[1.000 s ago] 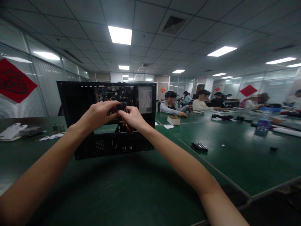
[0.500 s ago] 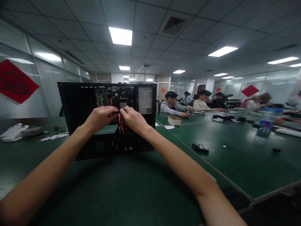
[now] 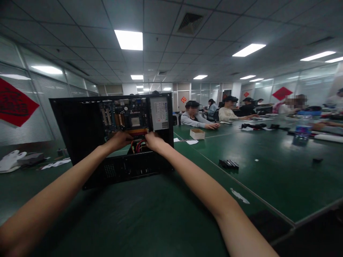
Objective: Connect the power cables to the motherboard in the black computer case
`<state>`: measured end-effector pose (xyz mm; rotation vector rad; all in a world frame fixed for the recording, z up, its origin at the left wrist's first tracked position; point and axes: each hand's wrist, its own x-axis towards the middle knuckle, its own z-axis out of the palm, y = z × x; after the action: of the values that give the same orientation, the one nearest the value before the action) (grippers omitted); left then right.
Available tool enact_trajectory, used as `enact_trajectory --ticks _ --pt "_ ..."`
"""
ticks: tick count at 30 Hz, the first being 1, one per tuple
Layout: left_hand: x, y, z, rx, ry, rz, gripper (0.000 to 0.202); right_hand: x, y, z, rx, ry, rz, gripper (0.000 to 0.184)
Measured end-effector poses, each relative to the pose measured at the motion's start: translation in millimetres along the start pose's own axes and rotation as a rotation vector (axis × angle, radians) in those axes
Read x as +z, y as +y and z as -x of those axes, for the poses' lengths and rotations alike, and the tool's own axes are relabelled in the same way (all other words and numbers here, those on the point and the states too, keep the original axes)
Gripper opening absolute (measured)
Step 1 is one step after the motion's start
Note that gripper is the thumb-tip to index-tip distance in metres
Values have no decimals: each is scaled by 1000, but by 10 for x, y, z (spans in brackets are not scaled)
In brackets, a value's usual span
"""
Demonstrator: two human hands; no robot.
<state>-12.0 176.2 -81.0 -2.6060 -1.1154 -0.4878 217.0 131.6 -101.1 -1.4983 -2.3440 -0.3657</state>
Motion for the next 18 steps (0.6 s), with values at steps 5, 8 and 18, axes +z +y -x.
enact_trajectory --ticks 5,8,18 --pt "84 34 -43 4 -1 -35 27 19 -20 7 -41 -29 -14 31" --pt "85 83 -67 6 -10 -73 26 30 -8 -5 -50 -38 -19 32" --pt "101 74 9 -25 2 -126 30 -22 -41 37 -65 -47 -9 31"
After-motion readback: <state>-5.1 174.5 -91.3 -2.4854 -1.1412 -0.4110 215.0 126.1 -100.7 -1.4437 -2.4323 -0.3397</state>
